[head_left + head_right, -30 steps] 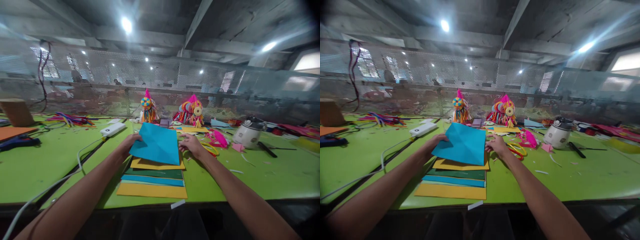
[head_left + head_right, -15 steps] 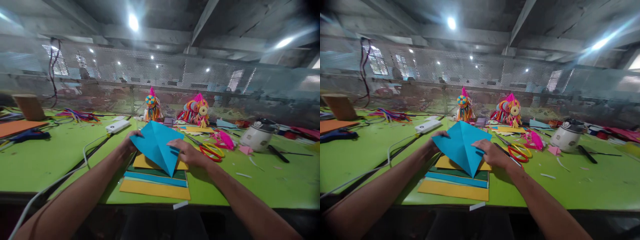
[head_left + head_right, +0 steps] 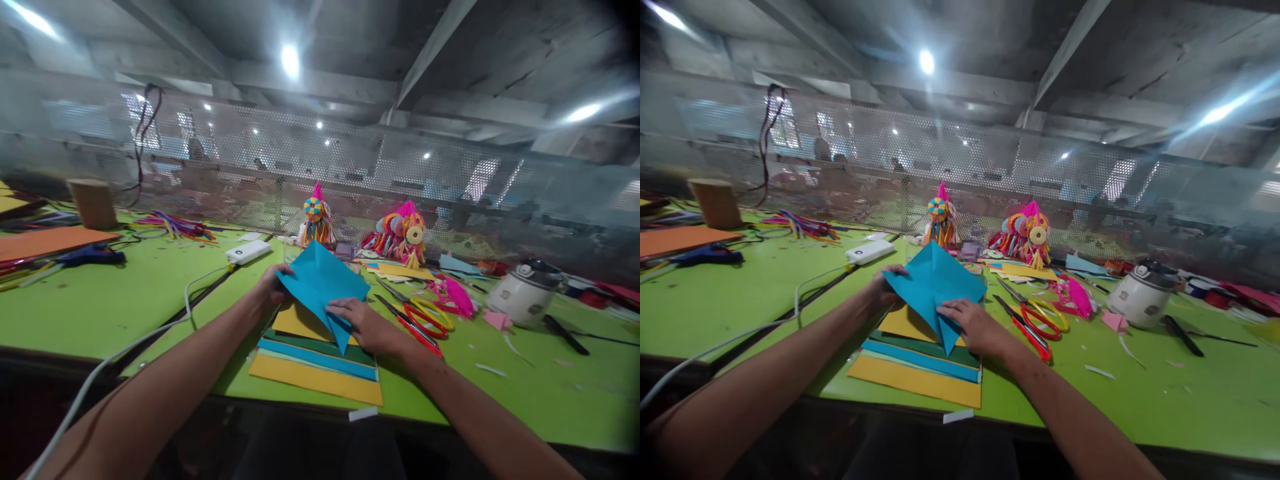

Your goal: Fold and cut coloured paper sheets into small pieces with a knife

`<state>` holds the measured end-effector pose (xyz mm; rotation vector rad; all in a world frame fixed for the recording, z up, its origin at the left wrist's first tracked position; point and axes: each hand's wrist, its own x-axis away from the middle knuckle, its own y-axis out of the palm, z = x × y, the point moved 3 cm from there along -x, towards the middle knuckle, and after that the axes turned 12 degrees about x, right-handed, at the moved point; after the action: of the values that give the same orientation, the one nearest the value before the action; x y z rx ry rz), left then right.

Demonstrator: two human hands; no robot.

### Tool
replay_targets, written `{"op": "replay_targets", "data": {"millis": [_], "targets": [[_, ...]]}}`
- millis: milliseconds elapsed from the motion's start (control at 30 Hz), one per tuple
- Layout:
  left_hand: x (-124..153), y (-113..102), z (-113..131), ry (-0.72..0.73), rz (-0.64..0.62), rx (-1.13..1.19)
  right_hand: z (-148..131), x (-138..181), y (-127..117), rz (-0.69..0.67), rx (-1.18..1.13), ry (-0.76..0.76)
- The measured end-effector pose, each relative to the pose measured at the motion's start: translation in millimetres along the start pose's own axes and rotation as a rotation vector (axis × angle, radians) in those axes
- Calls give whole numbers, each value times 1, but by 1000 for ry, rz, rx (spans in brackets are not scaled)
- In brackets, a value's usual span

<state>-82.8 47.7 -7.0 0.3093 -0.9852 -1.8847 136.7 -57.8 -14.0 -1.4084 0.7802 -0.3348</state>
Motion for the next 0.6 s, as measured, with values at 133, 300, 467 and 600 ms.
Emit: {"op": "replay_targets", "data": {"millis": [133,300,467,600], "targets": [[-3,-2,-1,-3,15,16,9,3,-2,-14,-169,18],[-4,-4,1,74,120,21,15,6,-1,-18,-215,46],[-2,-2,3,127,156,32,12,6,0,73,-130,112],[0,-2,1,89,136,-7,13,2,4,200,-156,147]]}}
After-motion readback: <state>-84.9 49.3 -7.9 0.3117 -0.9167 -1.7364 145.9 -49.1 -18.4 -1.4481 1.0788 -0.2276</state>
